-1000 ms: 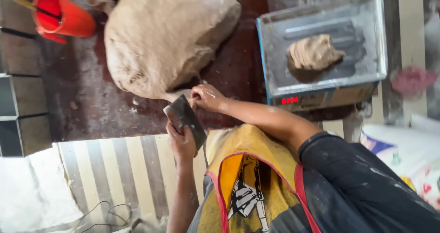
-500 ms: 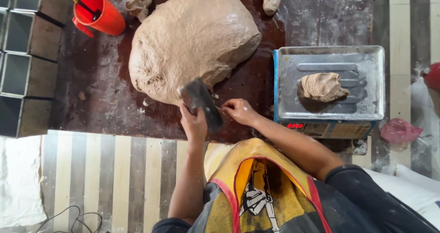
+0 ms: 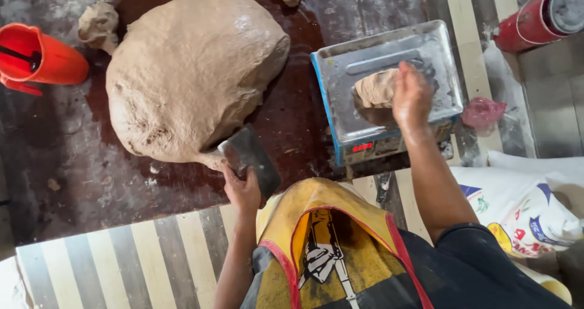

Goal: The recorder uses a scraper to cut pieces of dough from a large mass and weighs them on a digital scale in a bakery.

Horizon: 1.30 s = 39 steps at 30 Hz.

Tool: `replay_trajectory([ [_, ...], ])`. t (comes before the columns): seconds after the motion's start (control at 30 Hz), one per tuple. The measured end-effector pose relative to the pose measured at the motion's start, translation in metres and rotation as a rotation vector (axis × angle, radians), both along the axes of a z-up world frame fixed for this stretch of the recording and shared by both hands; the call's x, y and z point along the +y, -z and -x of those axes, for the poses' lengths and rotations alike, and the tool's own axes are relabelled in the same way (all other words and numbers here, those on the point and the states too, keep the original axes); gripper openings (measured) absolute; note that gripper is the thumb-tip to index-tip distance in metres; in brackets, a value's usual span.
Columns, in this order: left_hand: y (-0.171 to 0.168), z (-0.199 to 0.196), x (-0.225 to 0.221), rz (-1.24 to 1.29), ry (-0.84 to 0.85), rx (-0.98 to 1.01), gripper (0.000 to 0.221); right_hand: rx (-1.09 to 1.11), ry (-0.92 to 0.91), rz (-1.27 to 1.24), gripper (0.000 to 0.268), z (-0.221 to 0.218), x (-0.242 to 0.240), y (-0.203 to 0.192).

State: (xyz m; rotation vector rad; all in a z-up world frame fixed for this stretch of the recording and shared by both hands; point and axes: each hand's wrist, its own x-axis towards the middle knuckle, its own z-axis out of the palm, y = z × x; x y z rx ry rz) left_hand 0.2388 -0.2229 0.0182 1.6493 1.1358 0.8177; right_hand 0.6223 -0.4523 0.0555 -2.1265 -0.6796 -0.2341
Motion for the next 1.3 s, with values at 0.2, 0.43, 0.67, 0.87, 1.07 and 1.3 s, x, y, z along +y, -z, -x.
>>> replay_trajectory([
  [0.2,-0.045,-0.001,0.024,0.118,0.038,0.195,0.055,-0.666,0.036,0.666,0.069,0.033,0.074,-0.007],
  [0.43,-0.048,0.045,0.079,0.088,0.173,0.266,0.045,0.015,-0.028,-0.026,0.023,-0.027,0.027,0.052],
  [0.67,-0.066,0.105,0.146,0.244,0.221,0.242,0.037,0.655,-0.115,-1.106,0.031,-0.021,0.043,0.043],
  [0.87,-0.055,0.136,0.198,0.242,0.234,0.208,0.040,0.669,-0.026,-0.802,0.023,0.046,0.106,-0.022],
  [1.07,-0.055,0.130,0.235,0.212,0.229,0.105,0.038,-0.046,-0.074,-0.379,0.017,0.037,0.246,-0.085],
  [1.3,-0.029,0.137,0.249,0.360,0.237,-0.056,0.042,-0.281,0.174,-0.546,0.028,-0.058,0.324,-0.038],
])
